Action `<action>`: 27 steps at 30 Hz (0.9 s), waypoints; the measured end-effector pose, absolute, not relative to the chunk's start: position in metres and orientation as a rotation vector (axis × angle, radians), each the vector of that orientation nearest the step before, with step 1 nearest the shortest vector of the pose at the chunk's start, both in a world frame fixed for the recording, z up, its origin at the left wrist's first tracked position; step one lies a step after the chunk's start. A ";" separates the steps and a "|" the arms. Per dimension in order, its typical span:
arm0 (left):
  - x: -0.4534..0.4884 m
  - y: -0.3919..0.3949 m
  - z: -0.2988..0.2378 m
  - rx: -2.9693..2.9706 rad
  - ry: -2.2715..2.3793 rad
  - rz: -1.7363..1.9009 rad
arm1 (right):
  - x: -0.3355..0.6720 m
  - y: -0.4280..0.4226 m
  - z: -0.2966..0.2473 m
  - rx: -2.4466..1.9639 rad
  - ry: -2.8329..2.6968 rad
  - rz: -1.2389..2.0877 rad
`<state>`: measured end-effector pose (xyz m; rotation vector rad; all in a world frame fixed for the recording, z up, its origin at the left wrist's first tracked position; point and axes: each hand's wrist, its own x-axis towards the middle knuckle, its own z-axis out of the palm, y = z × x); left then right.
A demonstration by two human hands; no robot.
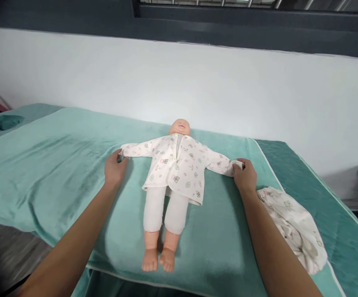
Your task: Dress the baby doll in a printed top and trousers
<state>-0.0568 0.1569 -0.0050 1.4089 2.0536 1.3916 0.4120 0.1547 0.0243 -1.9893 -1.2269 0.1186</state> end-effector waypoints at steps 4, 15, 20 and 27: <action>-0.058 0.157 -0.006 1.420 2.096 1.417 | 0.413 0.163 0.025 -1.975 -1.194 0.103; -0.062 0.156 -0.010 1.387 2.074 1.474 | 0.419 0.174 0.019 -1.992 -1.107 0.072; -0.071 0.168 -0.012 1.329 2.001 1.502 | 0.421 0.176 0.019 -2.023 -1.082 0.062; -0.086 0.184 -0.010 1.179 1.865 1.596 | 0.424 0.169 0.015 -1.976 -1.132 0.000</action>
